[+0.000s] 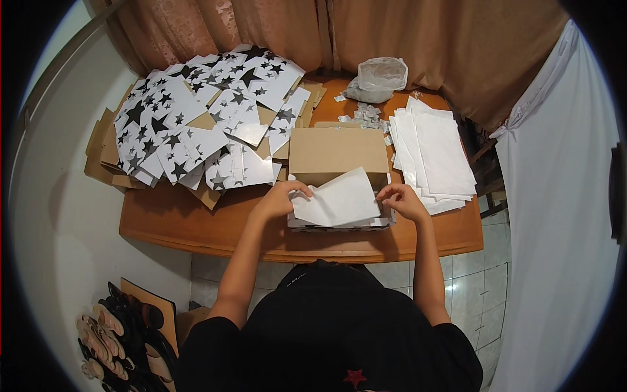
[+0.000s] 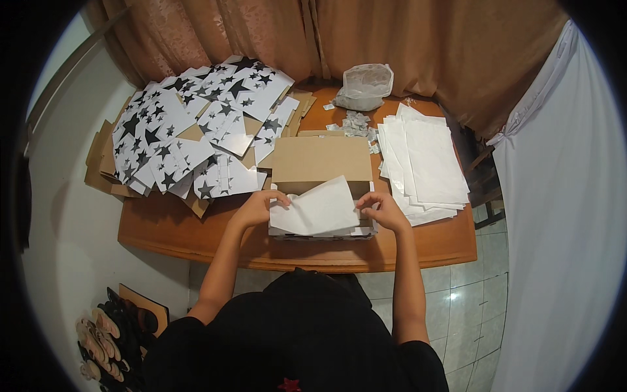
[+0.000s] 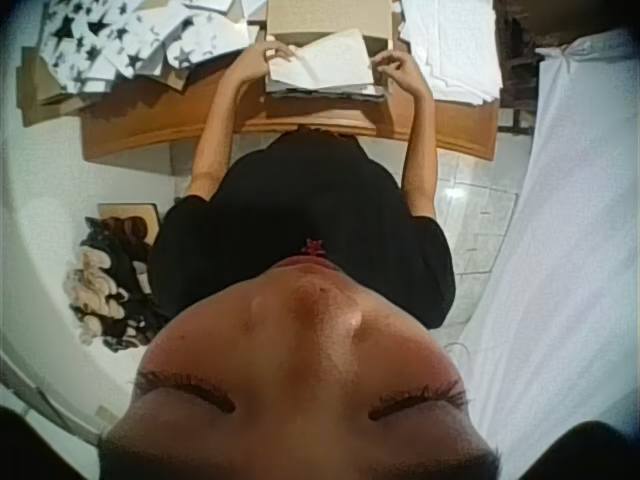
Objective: Assembling cardboard shoe boxes and adding tissue paper inside.
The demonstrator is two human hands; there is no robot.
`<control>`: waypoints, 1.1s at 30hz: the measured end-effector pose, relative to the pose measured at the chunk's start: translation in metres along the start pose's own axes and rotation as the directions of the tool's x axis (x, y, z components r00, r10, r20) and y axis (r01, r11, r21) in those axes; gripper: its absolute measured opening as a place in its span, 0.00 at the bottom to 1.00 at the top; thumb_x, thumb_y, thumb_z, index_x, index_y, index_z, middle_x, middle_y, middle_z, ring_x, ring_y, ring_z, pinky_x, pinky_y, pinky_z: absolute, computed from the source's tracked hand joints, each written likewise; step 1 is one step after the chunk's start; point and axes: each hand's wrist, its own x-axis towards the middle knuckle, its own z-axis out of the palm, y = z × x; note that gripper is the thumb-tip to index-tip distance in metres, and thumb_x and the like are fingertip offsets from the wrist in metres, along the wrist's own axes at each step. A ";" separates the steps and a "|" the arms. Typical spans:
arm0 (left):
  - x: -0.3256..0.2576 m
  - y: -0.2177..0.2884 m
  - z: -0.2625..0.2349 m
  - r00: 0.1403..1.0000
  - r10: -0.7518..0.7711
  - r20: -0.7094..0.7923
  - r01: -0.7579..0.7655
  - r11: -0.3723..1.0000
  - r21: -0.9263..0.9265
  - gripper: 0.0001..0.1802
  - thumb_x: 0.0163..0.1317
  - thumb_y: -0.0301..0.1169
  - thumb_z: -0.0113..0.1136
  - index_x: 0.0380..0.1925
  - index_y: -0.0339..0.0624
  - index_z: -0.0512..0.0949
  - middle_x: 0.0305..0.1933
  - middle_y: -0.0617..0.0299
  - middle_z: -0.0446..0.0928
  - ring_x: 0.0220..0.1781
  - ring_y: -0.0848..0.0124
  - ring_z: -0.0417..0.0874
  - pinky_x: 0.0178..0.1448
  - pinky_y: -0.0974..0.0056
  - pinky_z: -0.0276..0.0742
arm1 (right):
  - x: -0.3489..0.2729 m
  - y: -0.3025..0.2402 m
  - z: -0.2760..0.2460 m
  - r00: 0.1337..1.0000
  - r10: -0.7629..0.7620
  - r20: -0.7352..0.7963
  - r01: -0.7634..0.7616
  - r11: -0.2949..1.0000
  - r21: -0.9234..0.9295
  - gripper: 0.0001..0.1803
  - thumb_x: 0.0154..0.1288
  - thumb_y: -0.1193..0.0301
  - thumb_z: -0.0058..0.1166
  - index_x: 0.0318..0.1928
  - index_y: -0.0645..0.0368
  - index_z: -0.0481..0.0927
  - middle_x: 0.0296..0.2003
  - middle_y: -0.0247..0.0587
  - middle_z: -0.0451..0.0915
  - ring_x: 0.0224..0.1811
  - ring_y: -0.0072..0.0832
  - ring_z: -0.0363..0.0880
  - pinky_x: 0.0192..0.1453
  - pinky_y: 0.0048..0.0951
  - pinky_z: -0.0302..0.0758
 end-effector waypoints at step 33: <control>0.075 -0.025 0.014 0.892 -0.053 -0.448 0.057 0.998 -0.006 0.11 0.47 0.30 0.66 0.24 0.36 0.75 0.23 0.59 0.77 0.26 0.76 0.75 0.34 0.71 0.70 | 0.044 -0.016 0.089 0.992 -0.116 0.040 0.122 0.966 -0.227 0.15 0.57 0.75 0.41 0.43 0.64 0.76 0.44 0.55 0.75 0.47 0.47 0.73 0.53 0.38 0.68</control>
